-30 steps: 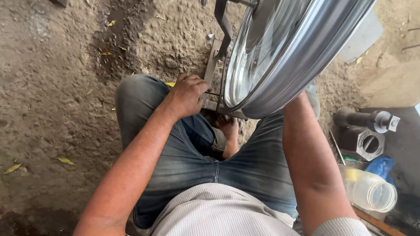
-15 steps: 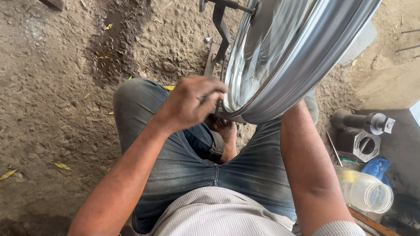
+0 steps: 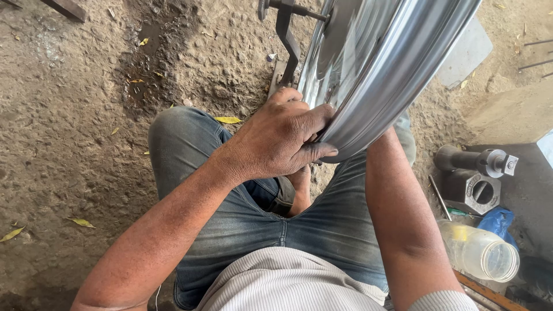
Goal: The person sits on the ground and uses a spoke wrench to tighten and loosen the nipples on a bicycle wheel mounted in a truing stand. They rotate the wheel repeatedly to check alignment and continue adjusting the spokes.
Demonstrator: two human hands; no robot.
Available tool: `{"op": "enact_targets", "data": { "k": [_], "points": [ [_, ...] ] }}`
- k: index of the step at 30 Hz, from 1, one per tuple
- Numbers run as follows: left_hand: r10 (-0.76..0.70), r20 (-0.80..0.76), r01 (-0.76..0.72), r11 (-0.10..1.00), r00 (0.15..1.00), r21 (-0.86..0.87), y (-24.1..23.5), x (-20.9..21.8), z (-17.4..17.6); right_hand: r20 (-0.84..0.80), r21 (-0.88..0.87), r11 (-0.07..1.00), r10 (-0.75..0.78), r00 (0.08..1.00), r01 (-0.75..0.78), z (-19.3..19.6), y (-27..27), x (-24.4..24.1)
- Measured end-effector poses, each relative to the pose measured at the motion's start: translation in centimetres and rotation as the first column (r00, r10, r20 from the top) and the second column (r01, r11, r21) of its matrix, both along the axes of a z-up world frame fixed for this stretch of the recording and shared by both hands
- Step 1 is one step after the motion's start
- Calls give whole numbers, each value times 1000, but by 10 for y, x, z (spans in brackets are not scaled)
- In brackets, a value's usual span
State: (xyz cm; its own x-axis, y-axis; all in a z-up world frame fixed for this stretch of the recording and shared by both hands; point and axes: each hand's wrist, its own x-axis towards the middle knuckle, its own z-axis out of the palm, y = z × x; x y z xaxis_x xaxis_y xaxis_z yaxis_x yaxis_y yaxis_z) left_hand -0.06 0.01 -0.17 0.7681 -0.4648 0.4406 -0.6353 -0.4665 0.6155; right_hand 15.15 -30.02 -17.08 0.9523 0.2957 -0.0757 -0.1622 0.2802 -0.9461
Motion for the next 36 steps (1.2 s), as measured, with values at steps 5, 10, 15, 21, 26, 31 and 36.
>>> {"op": "enact_targets", "data": {
  "k": [5, 10, 15, 21, 26, 31, 36],
  "points": [
    [-8, -51, 7, 1000, 999, -19, 0, -2, -8, -2, -6, 1000, 6, 1000, -6, -4, 2, -1],
    [-63, -94, 71, 994, 994, 81, -1, -7, -23, 0, -11, 1000, 7, 1000, -7, -4, -1, 1],
    [-23, -275, 101, 956, 961, 275, -8, -12, -48, -7, -16, 1000, 5, 1000, -5, -9, -4, -1],
    [-43, -315, 130, 957, 948, 261, -4, -9, -38, -5, -22, 1000, 7, 1000, -7, -9, -7, 3],
    [-121, -117, 105, 985, 986, -135, 5, -1, -5, -23, -15, 1000, 1, 1000, -1, -17, -8, -7],
    [-92, -110, 50, 942, 990, -331, 8, 8, 19, -18, -7, 1000, -13, 1000, 13, -15, -10, -9],
    [-76, -49, 56, 943, 996, -327, 10, 5, 20, -2, 3, 1000, -23, 1000, 23, -16, -12, -7]
  ]
}}
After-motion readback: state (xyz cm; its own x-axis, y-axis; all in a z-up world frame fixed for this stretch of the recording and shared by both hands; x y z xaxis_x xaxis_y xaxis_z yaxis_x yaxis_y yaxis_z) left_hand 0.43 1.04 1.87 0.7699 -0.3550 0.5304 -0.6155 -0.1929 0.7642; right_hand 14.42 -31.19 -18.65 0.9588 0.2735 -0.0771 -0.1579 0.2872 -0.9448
